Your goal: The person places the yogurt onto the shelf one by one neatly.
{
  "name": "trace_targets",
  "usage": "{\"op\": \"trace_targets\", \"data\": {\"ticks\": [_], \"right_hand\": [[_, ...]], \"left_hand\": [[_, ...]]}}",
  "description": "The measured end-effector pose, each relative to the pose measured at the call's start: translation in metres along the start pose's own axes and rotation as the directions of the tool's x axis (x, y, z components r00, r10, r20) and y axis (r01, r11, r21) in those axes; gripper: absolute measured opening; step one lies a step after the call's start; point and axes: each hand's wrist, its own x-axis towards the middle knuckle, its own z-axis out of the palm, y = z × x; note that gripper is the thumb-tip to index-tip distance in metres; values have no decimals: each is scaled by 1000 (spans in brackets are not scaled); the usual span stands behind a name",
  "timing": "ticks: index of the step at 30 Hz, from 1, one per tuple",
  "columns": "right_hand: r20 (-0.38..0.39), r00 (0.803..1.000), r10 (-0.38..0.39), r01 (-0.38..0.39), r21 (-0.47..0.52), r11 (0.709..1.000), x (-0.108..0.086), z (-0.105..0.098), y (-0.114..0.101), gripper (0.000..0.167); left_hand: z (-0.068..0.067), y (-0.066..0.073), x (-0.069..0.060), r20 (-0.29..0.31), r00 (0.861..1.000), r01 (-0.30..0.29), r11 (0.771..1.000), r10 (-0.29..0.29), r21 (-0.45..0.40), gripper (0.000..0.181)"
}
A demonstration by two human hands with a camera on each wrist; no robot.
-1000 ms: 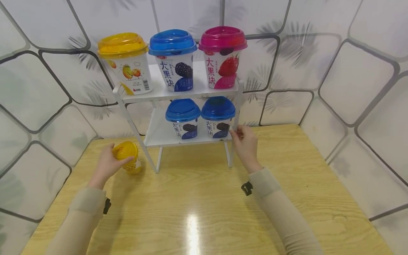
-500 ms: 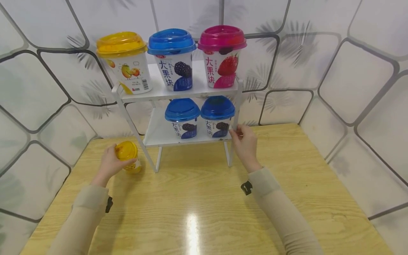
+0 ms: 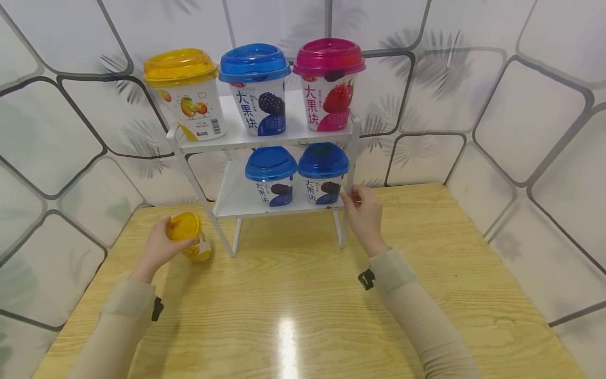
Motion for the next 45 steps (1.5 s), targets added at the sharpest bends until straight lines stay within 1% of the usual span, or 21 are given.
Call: {"op": "trace_targets", "data": {"ticks": [6, 12, 16, 23, 25, 27, 29, 32, 34, 36, 39, 42, 45], "right_hand": [[1, 1000, 0, 0, -1, 1000, 1, -1, -1, 13], [2, 1000, -8, 8, 4, 1000, 0, -1, -1, 12], [6, 1000, -4, 4, 3, 1000, 0, -1, -1, 12], [0, 1000, -10, 10, 12, 1000, 0, 0, 0, 12], [-2, 1000, -11, 11, 14, 1000, 0, 0, 0, 12], [-3, 1000, -11, 12, 15, 1000, 0, 0, 0, 12], [-5, 1000, -12, 12, 19, 1000, 0, 0, 1, 12], [-7, 1000, -10, 10, 20, 1000, -1, 0, 1, 13], [-7, 1000, -7, 7, 18, 1000, -1, 0, 1, 13], [-7, 1000, -3, 4, 16, 1000, -1, 0, 1, 13], [-5, 1000, -2, 2, 17, 1000, -1, 0, 0, 13], [-7, 1000, -5, 5, 18, 1000, -1, 0, 1, 13], [-9, 1000, -9, 10, 19, 1000, 0, 1, 1, 13]], "left_hand": [[-3, -1, -3, 24, 998, -58, 998, 57, 19, 100], [-3, -4, -5, 59, 991, -120, 992, 119, 21, 97], [-1, -5, -5, 74, 989, -134, 990, 131, 39, 96], [1, -7, -5, 71, 984, -171, 982, 166, 77, 94], [1, -7, -6, 70, 984, -171, 982, 166, 84, 95], [2, -7, -8, 64, 986, -159, 983, 154, 87, 97], [2, -5, -10, 50, 991, -131, 987, 127, 90, 98], [4, 0, -12, 8, 998, -61, 993, 60, 97, 101], [6, 5, -14, -25, 1000, -10, 995, 13, 100, 103], [8, 8, -16, -48, 998, 36, 994, -32, 103, 107], [12, 11, -17, -57, 995, 87, 990, -81, 111, 112], [15, 13, -17, -64, 991, 120, 987, -114, 108, 115], [17, 13, -16, -73, 989, 137, 987, -131, 87, 115]]}}
